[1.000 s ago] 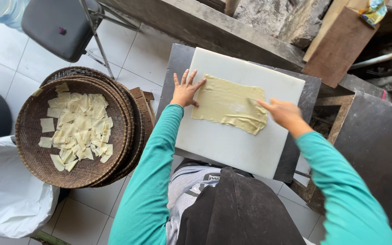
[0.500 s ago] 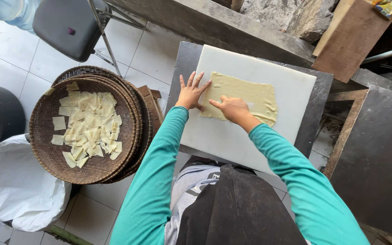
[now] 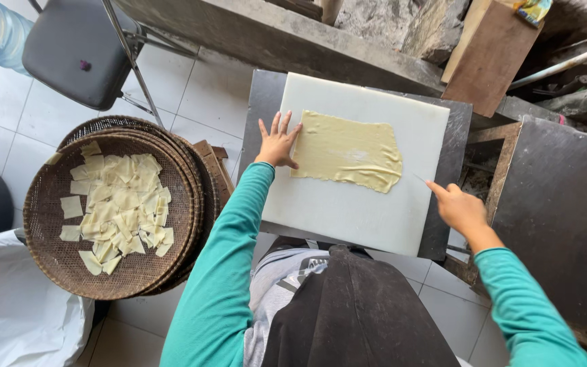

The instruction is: The person cuts thin sheets of dough into strips on a white cutting board using a knife, then transfers the cut pieces into a woven basket. The process repeats with multiple sheets of dough.

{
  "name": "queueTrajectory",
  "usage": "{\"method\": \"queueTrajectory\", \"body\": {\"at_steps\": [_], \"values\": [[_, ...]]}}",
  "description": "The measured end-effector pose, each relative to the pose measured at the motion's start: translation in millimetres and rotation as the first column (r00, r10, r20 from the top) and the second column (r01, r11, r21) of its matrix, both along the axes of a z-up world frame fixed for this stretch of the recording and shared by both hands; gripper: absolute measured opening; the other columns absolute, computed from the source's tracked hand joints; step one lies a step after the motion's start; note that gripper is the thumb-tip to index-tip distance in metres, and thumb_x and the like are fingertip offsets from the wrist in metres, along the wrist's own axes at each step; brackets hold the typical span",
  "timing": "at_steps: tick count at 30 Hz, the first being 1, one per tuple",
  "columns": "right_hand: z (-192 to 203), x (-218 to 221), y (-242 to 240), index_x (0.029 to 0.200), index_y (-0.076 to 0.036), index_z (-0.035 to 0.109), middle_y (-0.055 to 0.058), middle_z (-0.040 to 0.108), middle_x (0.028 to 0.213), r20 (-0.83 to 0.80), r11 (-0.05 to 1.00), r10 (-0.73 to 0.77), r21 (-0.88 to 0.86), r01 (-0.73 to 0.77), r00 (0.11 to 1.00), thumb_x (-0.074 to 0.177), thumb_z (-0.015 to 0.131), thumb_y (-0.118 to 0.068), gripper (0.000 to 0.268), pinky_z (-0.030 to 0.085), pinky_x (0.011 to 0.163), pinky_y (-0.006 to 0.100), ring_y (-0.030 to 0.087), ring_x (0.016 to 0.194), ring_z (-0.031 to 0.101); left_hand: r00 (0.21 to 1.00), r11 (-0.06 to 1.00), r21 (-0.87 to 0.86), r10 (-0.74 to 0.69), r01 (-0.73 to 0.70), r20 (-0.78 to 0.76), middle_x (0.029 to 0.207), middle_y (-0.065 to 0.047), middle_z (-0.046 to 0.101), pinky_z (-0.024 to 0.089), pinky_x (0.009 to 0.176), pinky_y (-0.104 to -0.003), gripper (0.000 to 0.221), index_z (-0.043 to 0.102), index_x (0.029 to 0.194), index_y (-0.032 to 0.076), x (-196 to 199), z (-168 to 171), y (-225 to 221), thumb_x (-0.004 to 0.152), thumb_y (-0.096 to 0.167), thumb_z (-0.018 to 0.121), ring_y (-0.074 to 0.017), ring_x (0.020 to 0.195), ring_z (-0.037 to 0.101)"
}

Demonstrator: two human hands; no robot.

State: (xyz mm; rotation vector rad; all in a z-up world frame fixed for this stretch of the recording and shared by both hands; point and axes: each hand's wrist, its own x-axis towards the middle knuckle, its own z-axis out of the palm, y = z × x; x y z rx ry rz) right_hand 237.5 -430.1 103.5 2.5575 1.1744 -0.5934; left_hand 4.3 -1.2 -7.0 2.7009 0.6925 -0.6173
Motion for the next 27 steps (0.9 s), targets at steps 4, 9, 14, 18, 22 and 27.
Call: {"method": "queueTrajectory", "body": {"at_steps": [4,9,14,18,22,27], "values": [[-35.2,-45.5,111.5,0.159,-0.015,0.040,0.032,0.068,0.097,-0.519,0.854,-0.278,0.252,0.456,0.808,0.097,0.043,-0.010,0.062,0.055,0.078,0.051,0.045,0.086,0.070,0.938,0.990,0.127,0.007,-0.055,0.346,0.175,-0.005,0.014,0.001,0.116,-0.076,0.081,0.024,0.168,0.018,13.0,-35.5,-16.4,0.096,0.029,0.057,-0.0279,0.161,0.010],[-89.4,-99.4,289.3,0.146,-0.002,0.048,0.036,0.067,0.112,-0.488,0.742,-0.236,0.469,0.480,0.841,0.091,0.049,-0.009,0.055,0.051,0.093,0.053,0.049,0.106,0.065,0.881,0.994,0.073,0.041,-0.085,0.471,0.171,0.001,0.021,0.004,0.122,-0.067,0.062,0.024,0.164,0.018,23.1,-77.3,-32.7,0.105,0.026,0.040,-0.0202,0.157,0.022],[-118.3,-131.3,314.1,0.147,0.001,0.042,0.035,0.066,0.108,-0.384,0.756,-0.292,0.468,0.457,0.876,0.091,0.054,-0.010,0.058,0.054,0.085,0.055,0.051,0.099,0.067,0.885,0.972,0.217,-0.023,-0.089,0.466,0.174,0.004,0.020,0.005,0.125,-0.063,0.064,0.024,0.166,0.020,18.9,-85.7,-28.9,0.105,0.026,0.040,-0.0150,0.159,0.022],[-117.7,-226.4,221.3,0.157,0.001,0.029,0.040,0.056,0.118,-0.323,0.782,-0.194,0.519,0.344,0.927,0.091,0.053,-0.003,0.070,0.055,0.076,0.057,0.054,0.088,0.064,0.863,0.992,0.089,0.037,-0.095,0.505,0.172,0.003,0.019,0.004,0.125,-0.063,0.061,0.024,0.164,0.019,14.3,-82.2,-33.0,0.106,0.029,0.040,-0.0172,0.158,0.021],[-95.5,-278.7,146.4,0.155,-0.004,0.034,0.034,0.061,0.107,-0.465,0.828,-0.245,0.355,0.433,0.851,0.089,0.058,-0.009,0.071,0.053,0.083,0.056,0.051,0.089,0.065,0.858,0.991,0.081,0.049,-0.105,0.511,0.172,0.002,0.019,0.002,0.124,-0.065,0.060,0.025,0.164,0.017,21.1,-72.3,-34.7,0.107,0.027,0.040,-0.0183,0.157,0.020],[-106.8,-165.0,188.0,0.150,0.000,0.046,0.034,0.063,0.101,-0.333,0.586,-0.267,0.689,0.427,0.904,0.094,0.054,-0.007,0.057,0.052,0.080,0.055,0.050,0.092,0.064,0.833,0.990,0.064,0.073,-0.129,0.549,0.173,-0.005,0.018,-0.001,0.124,-0.063,0.065,0.023,0.165,0.012,41.3,-65.6,-65.5,0.104,0.026,0.041,-0.0233,0.160,0.015]]}}
